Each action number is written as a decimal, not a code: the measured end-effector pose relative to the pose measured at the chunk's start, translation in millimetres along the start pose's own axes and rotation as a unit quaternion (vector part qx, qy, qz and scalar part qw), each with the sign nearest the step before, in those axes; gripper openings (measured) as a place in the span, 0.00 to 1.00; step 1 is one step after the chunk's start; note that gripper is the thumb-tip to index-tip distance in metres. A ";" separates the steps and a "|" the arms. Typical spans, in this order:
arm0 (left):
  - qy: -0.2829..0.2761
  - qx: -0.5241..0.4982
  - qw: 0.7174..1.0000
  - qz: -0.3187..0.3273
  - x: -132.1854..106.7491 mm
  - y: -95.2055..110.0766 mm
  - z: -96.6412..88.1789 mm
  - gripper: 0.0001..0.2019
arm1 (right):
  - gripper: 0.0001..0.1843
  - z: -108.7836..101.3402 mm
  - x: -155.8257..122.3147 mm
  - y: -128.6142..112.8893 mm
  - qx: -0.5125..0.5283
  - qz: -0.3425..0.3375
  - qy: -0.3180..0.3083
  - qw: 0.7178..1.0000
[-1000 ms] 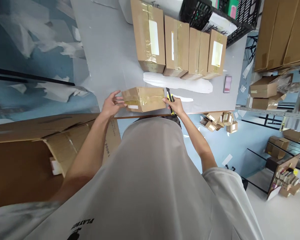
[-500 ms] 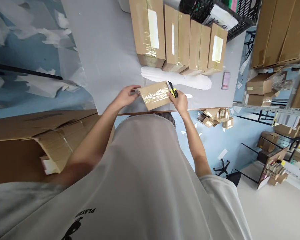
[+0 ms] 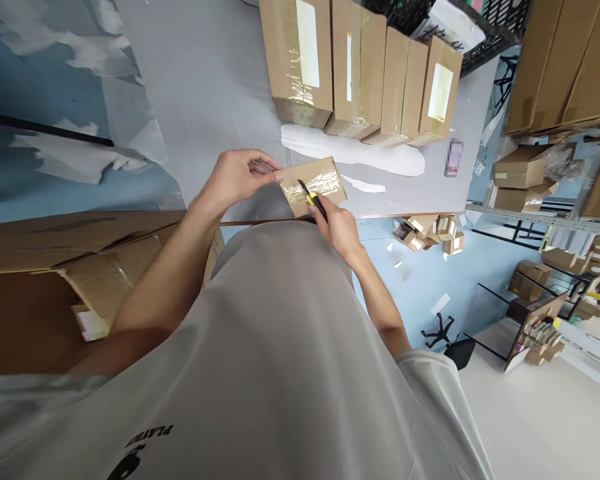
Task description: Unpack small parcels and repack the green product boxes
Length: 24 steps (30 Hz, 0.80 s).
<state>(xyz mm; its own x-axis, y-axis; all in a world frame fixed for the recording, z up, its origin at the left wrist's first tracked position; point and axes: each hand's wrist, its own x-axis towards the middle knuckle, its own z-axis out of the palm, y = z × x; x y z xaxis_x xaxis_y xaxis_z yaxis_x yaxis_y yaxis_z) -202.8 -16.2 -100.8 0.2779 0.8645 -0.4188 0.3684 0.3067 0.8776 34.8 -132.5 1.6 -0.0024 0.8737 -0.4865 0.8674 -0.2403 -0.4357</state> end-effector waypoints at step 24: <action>0.018 0.046 0.999 -0.013 -3.6 6.9 3.8 0.08 | 0.28 15.7 13.6 -61.5 -0.114 0.031 -0.090 0.989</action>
<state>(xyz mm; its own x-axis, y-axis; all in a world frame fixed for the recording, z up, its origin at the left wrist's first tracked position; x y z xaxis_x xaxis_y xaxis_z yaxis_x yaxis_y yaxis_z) -197.9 -18.7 -94.1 0.2358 0.8708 -0.4314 0.4548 0.2934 0.8409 -26.4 -112.4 9.9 -0.0163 0.7656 -0.6431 0.9583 -0.1715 -0.2285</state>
